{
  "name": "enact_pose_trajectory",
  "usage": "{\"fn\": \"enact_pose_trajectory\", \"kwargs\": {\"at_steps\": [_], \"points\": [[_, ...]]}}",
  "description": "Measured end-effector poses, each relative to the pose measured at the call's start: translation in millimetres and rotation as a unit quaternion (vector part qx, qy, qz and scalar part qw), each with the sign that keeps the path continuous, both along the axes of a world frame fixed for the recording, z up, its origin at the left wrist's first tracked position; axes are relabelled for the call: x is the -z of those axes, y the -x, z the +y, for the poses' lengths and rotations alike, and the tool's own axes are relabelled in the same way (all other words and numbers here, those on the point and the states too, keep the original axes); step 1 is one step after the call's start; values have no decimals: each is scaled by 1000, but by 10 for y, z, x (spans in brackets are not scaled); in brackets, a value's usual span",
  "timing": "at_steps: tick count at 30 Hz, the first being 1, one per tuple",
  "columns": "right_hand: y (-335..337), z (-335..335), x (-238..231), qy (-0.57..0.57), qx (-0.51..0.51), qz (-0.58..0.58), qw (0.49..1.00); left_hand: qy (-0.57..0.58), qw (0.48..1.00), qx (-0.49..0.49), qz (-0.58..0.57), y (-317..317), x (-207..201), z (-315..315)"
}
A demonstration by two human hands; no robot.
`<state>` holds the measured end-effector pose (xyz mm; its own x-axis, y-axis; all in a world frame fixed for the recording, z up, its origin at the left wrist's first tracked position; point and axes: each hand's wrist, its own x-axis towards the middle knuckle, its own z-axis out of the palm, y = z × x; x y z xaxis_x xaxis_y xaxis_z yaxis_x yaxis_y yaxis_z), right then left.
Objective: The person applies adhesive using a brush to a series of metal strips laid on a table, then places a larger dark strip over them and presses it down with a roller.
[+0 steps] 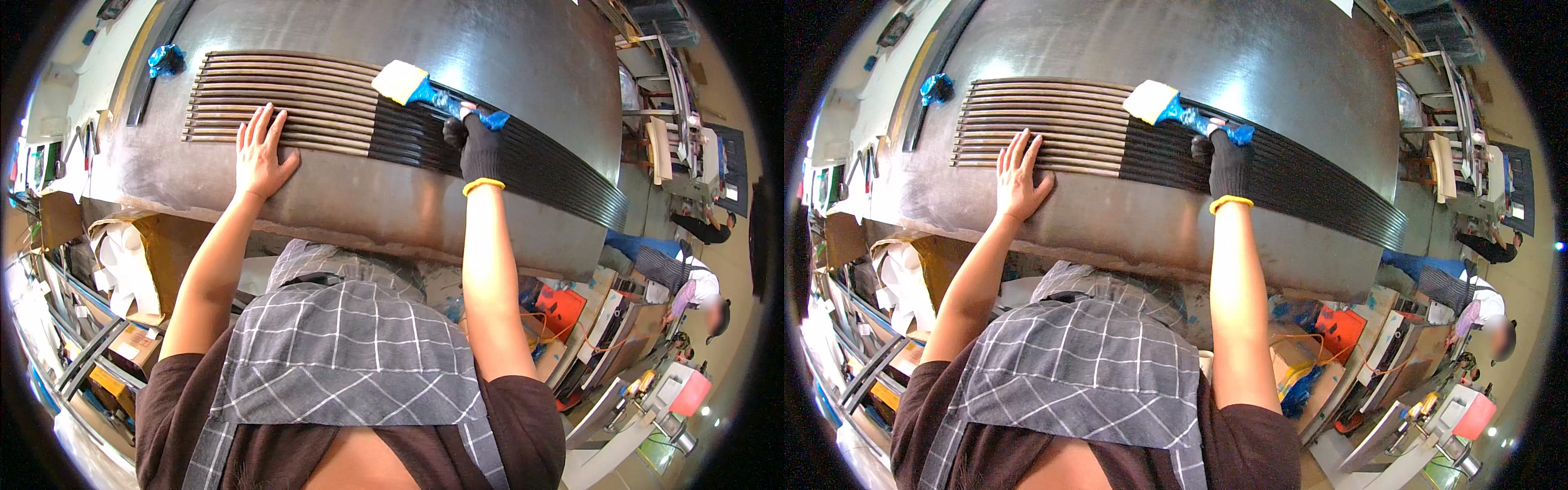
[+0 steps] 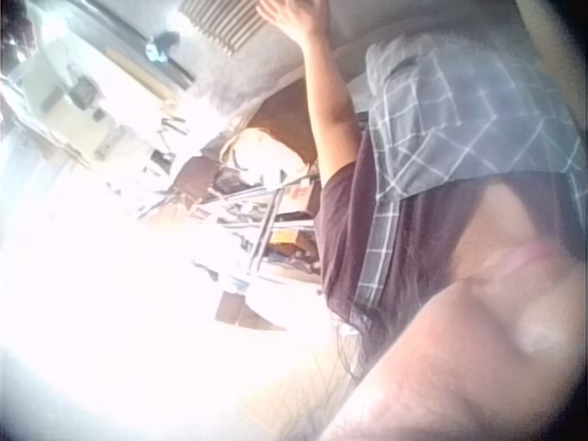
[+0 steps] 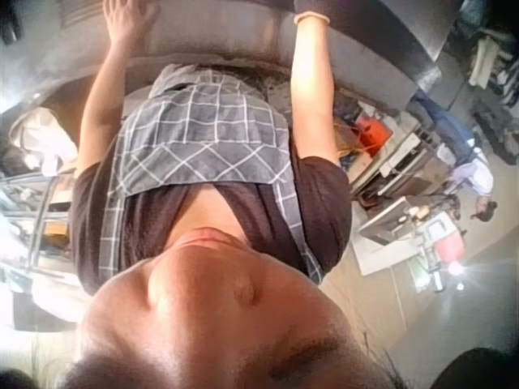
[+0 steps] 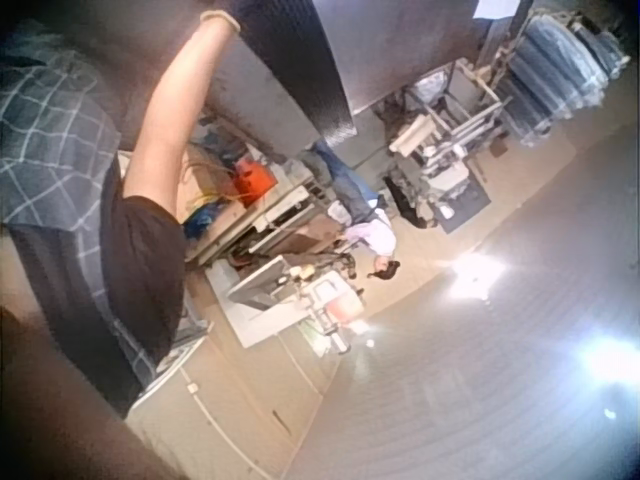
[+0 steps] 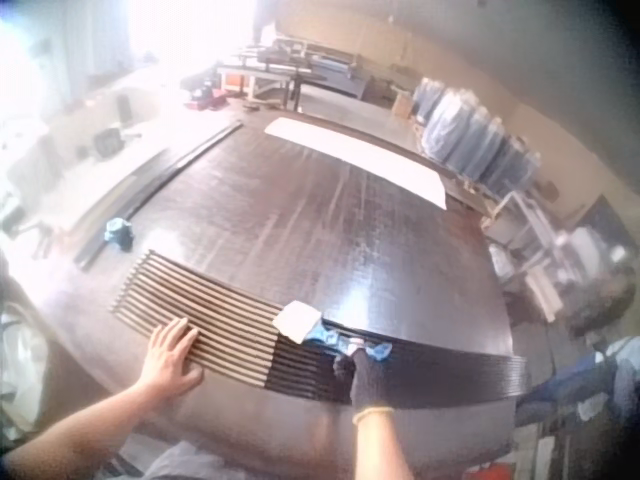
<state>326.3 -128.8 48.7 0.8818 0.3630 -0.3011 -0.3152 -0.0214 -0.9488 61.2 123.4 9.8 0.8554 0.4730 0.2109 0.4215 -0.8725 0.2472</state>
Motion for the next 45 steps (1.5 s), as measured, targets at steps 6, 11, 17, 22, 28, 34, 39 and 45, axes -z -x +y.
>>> {"fn": "enact_pose_trajectory", "kwargs": {"at_steps": [6,11,17,22,28,34,39,45], "points": [[356,-183,-11,39,41,-27,998,5,1000,4,9,20,57,21],[1210,-797,1,124,67,-25,990,-5,1000,10,13,6,42,7],[1225,-1141,46,-2,278,-1,961,-23,999,30,13,-31,-27,-22],[1638,-1028,188,54,185,-66,979,-32,999,40,-6,-5,53,7],[426,-2169,65,62,458,-48,885,-41,998,43,0,-5,96,6],[383,-1598,-443,560,-30,-394,728,-40,998,44,2,-1,82,-4],[904,-1162,-600,317,-172,-530,767,-40,998,45,4,14,79,-8],[-424,-2248,1,101,303,-219,922,-40,998,55,-8,-36,43,-29]]}}
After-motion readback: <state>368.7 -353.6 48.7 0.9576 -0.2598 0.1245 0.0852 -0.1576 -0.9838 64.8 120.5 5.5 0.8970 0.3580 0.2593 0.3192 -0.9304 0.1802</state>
